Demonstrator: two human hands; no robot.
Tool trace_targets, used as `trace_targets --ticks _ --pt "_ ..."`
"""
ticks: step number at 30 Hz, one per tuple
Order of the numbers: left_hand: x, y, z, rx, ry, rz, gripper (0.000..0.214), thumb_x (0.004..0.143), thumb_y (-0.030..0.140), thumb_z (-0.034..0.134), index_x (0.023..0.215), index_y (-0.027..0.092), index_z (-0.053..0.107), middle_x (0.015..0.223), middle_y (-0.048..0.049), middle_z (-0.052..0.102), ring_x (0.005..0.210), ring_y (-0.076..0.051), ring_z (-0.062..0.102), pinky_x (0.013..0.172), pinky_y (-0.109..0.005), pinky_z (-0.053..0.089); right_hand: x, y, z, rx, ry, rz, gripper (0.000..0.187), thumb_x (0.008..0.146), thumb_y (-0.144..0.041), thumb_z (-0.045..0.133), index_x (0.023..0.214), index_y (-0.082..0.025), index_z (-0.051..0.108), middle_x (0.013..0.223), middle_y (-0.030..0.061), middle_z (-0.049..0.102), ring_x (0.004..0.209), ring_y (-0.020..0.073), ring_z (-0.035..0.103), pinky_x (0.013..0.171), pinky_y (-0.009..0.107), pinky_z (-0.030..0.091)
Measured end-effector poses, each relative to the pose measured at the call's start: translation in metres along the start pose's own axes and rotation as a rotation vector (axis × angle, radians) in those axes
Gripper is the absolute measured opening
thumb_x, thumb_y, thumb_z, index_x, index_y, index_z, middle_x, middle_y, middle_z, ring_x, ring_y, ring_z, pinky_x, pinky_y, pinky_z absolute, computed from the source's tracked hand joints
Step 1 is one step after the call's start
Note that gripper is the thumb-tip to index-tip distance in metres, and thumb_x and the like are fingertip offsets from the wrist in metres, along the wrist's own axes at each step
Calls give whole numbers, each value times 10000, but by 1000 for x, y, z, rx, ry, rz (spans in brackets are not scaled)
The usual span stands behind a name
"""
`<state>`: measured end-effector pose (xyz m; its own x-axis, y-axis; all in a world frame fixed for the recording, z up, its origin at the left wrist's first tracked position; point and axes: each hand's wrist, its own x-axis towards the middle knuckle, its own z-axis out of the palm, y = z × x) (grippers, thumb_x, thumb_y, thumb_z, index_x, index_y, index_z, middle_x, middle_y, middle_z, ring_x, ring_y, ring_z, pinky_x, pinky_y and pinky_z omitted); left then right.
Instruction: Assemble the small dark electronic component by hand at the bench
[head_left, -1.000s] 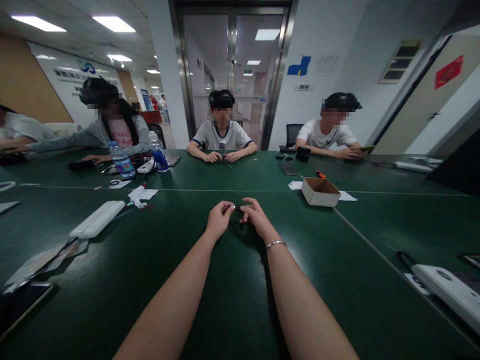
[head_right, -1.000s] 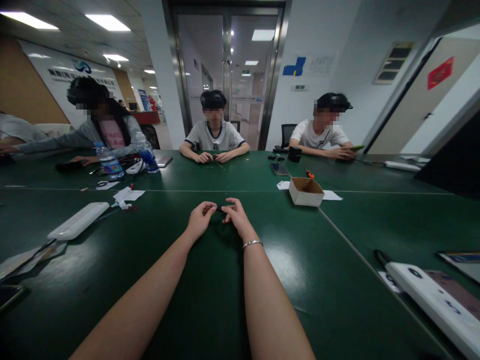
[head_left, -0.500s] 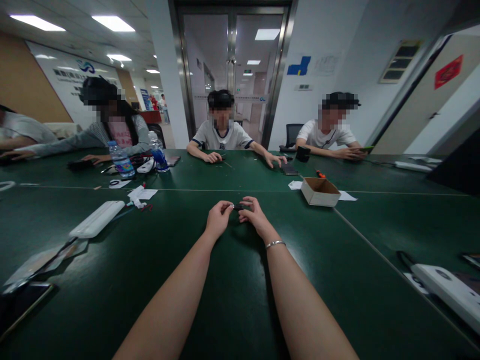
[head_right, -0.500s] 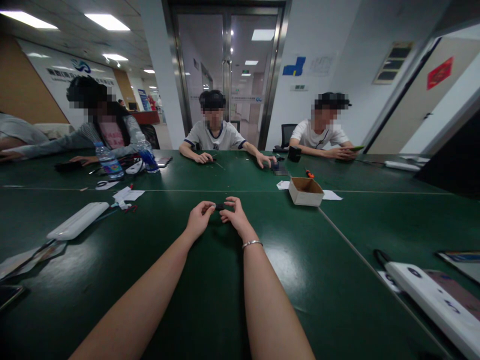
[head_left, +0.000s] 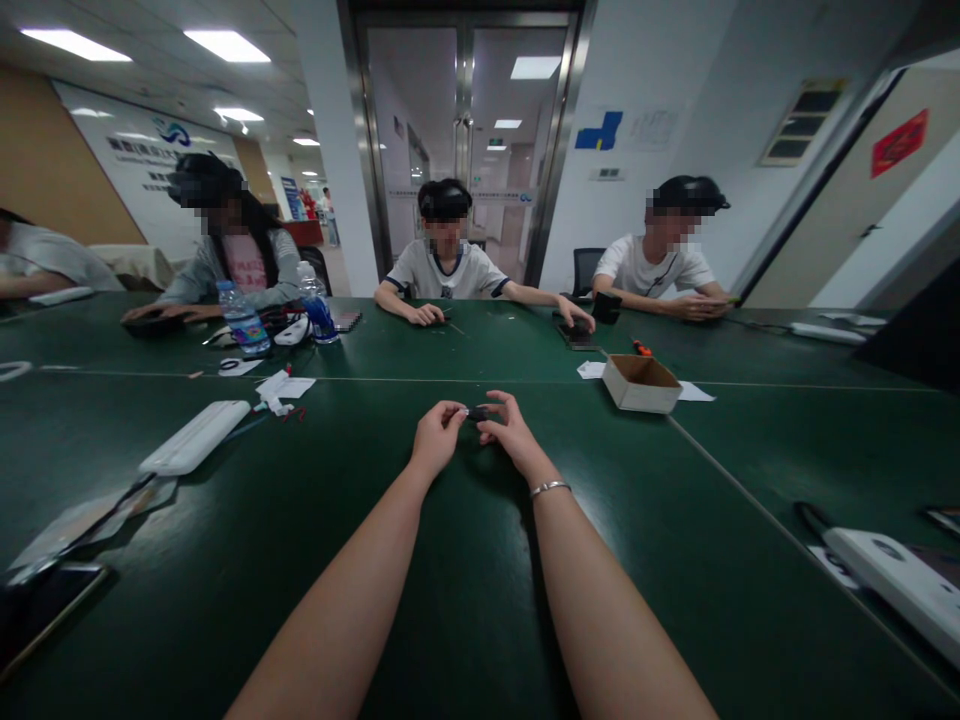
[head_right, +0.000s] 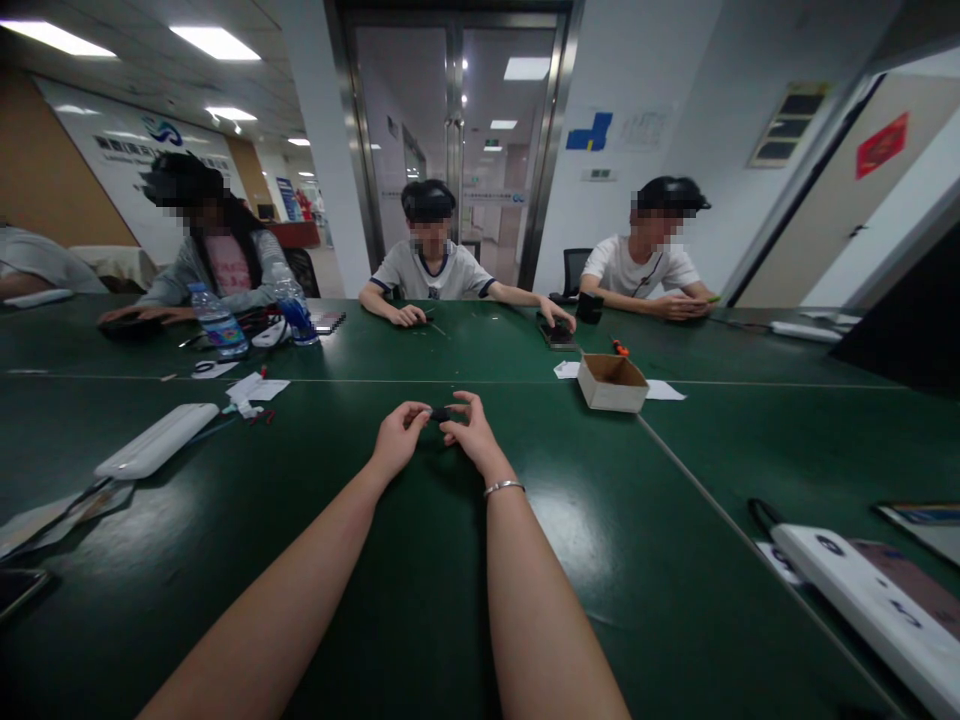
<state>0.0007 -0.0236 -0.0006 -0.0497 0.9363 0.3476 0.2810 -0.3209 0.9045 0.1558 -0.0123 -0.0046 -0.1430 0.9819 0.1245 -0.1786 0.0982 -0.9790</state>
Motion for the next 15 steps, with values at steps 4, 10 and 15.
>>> trace_targets --ticks 4,10,15 --pt "0 -1 0 -6 -15 -1 139 832 228 560 919 165 649 891 -59 684 826 -165 634 792 -296 497 0 0 -1 2 2 42 462 715 -393 678 1087 -209 475 693 -55 559 437 85 521 505 254 498" --pt "2 -4 2 -4 7 11 132 822 229 565 903 170 650 876 -55 684 811 -162 628 788 -295 497 -1 0 0 7 20 16 533 635 -319 747 1092 -233 488 790 -44 605 455 79 539 516 250 495" --pt "1 -6 2 2 -4 6 145 831 248 562 922 176 649 894 -54 679 822 -162 626 790 -296 493 0 0 0 -8 0 21 413 719 -395 675 1043 -191 522 653 -56 577 400 70 471 518 263 498"
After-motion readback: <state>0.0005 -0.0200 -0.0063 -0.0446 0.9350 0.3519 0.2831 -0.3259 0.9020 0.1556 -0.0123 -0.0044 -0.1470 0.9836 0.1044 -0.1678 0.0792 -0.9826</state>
